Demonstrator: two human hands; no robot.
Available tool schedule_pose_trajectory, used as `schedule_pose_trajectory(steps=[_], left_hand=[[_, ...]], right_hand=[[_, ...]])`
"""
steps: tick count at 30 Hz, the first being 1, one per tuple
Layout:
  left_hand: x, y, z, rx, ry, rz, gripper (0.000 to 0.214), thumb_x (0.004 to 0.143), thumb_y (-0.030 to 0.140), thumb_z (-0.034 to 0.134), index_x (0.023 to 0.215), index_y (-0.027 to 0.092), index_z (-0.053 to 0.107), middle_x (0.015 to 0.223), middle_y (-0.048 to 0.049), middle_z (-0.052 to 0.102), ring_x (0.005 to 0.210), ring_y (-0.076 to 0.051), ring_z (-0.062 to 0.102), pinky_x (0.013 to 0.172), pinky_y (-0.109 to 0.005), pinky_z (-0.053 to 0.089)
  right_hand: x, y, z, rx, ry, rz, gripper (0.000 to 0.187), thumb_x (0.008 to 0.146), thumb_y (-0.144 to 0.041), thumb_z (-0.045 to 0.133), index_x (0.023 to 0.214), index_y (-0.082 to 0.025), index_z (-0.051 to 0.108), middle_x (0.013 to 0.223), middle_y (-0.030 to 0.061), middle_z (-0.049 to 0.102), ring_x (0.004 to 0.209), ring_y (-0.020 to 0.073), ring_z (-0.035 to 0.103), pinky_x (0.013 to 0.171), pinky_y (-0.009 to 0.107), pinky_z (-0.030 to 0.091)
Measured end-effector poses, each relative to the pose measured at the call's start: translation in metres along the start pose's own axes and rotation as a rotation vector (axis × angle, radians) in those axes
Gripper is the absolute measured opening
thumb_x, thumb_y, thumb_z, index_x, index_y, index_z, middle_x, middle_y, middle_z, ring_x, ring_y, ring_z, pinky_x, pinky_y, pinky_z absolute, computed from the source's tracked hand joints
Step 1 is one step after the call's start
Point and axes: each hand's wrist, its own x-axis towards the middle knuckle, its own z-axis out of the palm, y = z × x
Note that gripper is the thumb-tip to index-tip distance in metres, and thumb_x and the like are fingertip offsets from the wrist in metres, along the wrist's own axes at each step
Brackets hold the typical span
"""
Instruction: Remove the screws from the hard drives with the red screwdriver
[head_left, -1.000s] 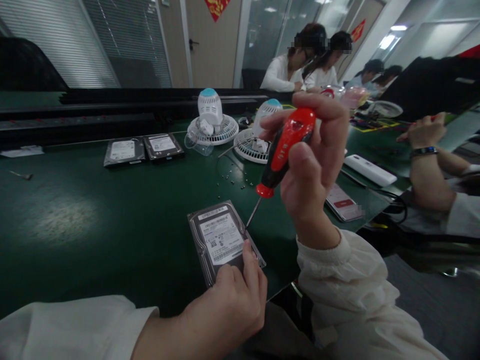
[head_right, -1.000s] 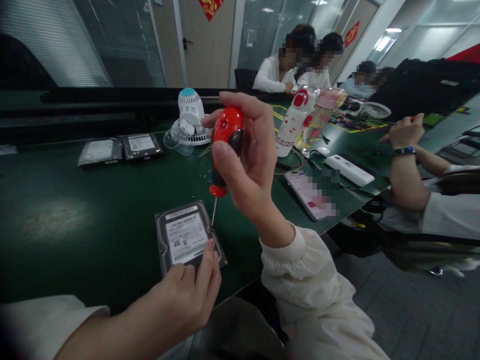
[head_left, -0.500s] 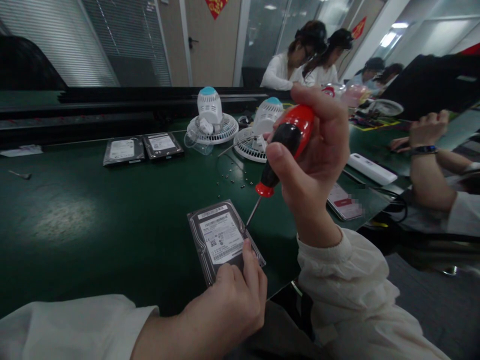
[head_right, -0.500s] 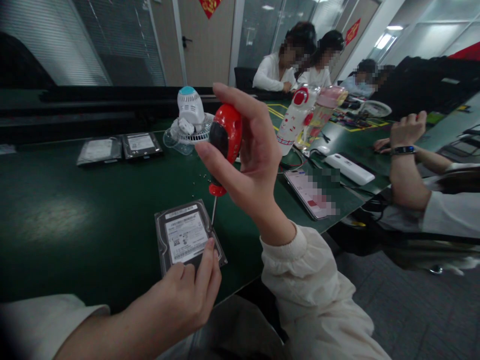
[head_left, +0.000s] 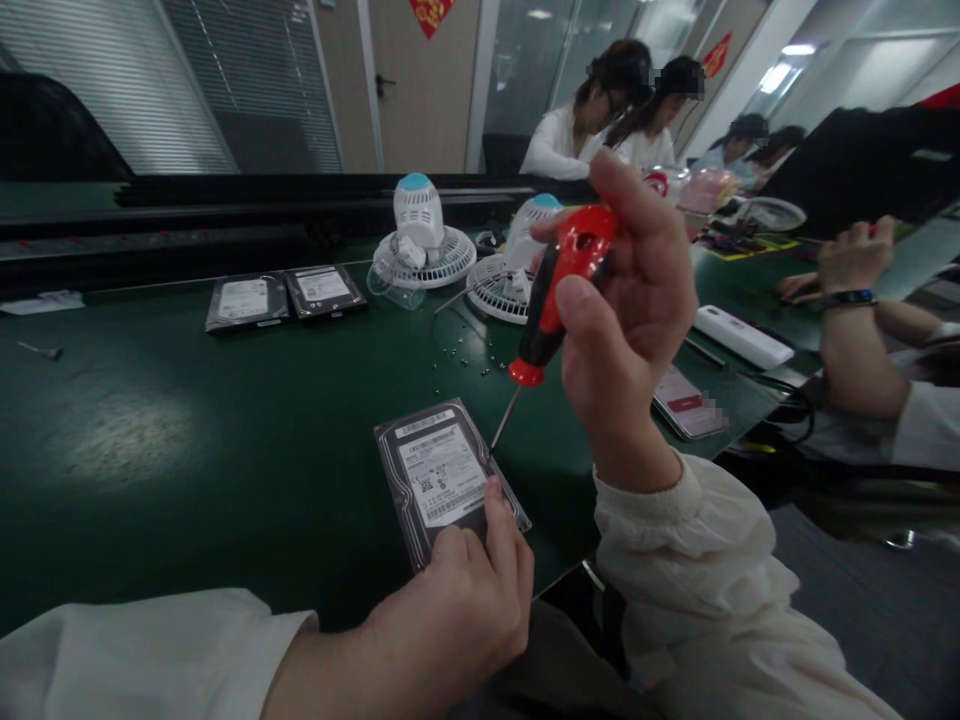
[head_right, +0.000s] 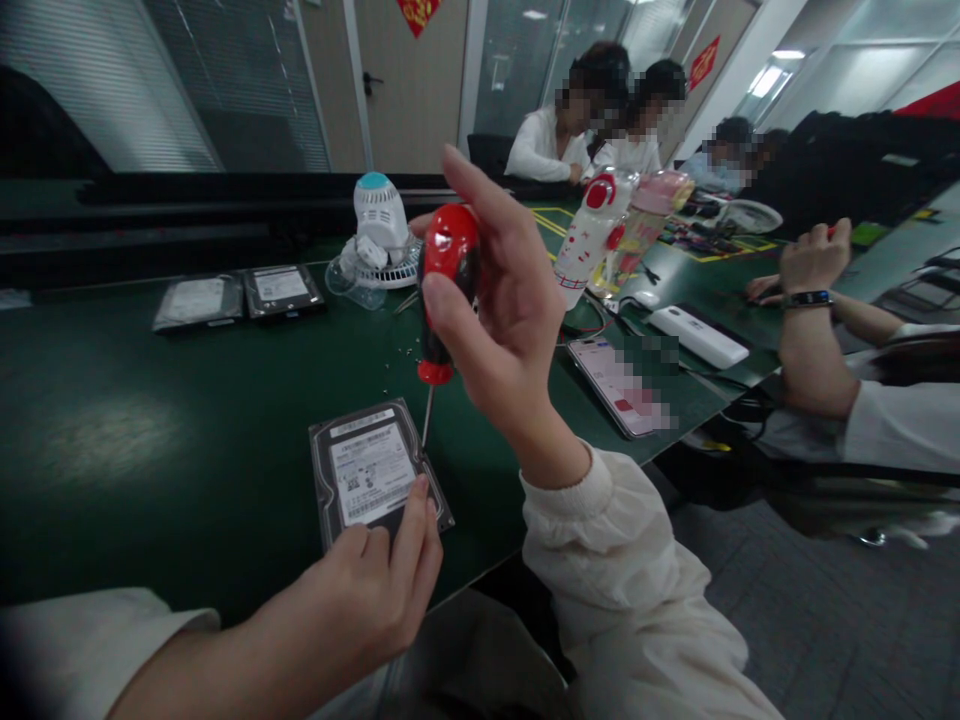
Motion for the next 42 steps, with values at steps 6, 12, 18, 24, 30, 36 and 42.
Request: schedule_pose_trajectory(steps=[6, 12, 18, 24, 30, 36, 42], left_hand=[[0.0001, 0.0006, -0.0013, 0.015, -0.006, -0.008, 0.038, 0.096, 0.020, 0.052, 0.114, -0.002, 0.076, 0.118, -0.0370, 0.072, 0.044, -0.015, 0.058, 0.044, -0.028, 0.037], [0.0003, 0.0020, -0.0003, 0.014, 0.004, -0.017, 0.038, 0.096, 0.023, 0.055, 0.114, -0.002, 0.077, 0.117, -0.0374, 0.072, 0.043, -0.015, 0.057, 0.044, -0.028, 0.036], [0.0002, 0.0012, 0.0004, 0.011, 0.015, -0.013, 0.038, 0.096, 0.020, 0.051, 0.113, -0.003, 0.077, 0.116, -0.0376, 0.073, 0.043, -0.015, 0.057, 0.044, -0.028, 0.036], [0.0001, 0.0000, -0.0017, 0.008, 0.008, 0.003, 0.039, 0.096, 0.018, 0.050, 0.114, -0.004, 0.076, 0.116, -0.0382, 0.072, 0.043, -0.016, 0.058, 0.043, -0.029, 0.036], [0.0003, -0.0001, -0.0005, 0.009, 0.002, -0.002, 0.038, 0.096, 0.019, 0.051, 0.115, -0.003, 0.076, 0.117, -0.0381, 0.072, 0.043, -0.016, 0.057, 0.043, -0.028, 0.036], [-0.0001, 0.0019, 0.0009, 0.021, 0.002, -0.012, 0.038, 0.097, 0.023, 0.055, 0.115, -0.003, 0.076, 0.118, -0.0381, 0.072, 0.044, -0.015, 0.057, 0.044, -0.029, 0.036], [-0.0009, 0.0017, -0.0010, 0.024, -0.016, 0.001, 0.039, 0.098, 0.023, 0.052, 0.117, -0.003, 0.075, 0.119, -0.0381, 0.072, 0.045, -0.015, 0.058, 0.044, -0.029, 0.036]], right_hand=[[0.0022, -0.0029, -0.0003, 0.042, -0.061, 0.019, 0.044, 0.086, -0.040, 0.075, 0.126, -0.032, 0.057, 0.117, 0.0003, 0.069, 0.105, 0.0142, 0.068, 0.092, 0.029, 0.060], [0.0045, -0.0042, -0.0020, -0.010, 0.017, -0.071, 0.044, 0.081, -0.036, 0.079, 0.123, -0.035, 0.066, 0.118, 0.0009, 0.056, 0.099, 0.0125, 0.063, 0.083, 0.026, 0.060], [0.0013, -0.0015, -0.0023, 0.071, -0.024, 0.072, 0.051, 0.090, -0.060, 0.061, 0.133, -0.032, 0.060, 0.123, 0.0035, 0.066, 0.107, 0.0196, 0.068, 0.091, 0.035, 0.062], [0.0029, -0.0052, 0.0041, 0.041, 0.009, 0.032, 0.045, 0.081, -0.035, 0.082, 0.115, -0.030, 0.054, 0.105, -0.0028, 0.073, 0.096, 0.0133, 0.072, 0.083, 0.027, 0.061], [0.0015, -0.0005, 0.0005, 0.180, -0.005, 0.089, 0.030, 0.091, -0.042, 0.066, 0.115, -0.026, 0.056, 0.112, 0.0021, 0.074, 0.097, 0.0170, 0.070, 0.087, 0.035, 0.059], [0.0050, -0.0009, 0.0020, 0.176, 0.077, 0.001, 0.031, 0.086, -0.042, 0.076, 0.112, -0.027, 0.068, 0.099, 0.0015, 0.059, 0.085, 0.0108, 0.059, 0.074, 0.026, 0.054], [0.0005, -0.0016, 0.0039, 0.126, 0.033, 0.060, 0.039, 0.090, -0.042, 0.072, 0.126, -0.029, 0.062, 0.107, 0.0002, 0.068, 0.089, 0.0109, 0.067, 0.080, 0.025, 0.058]])
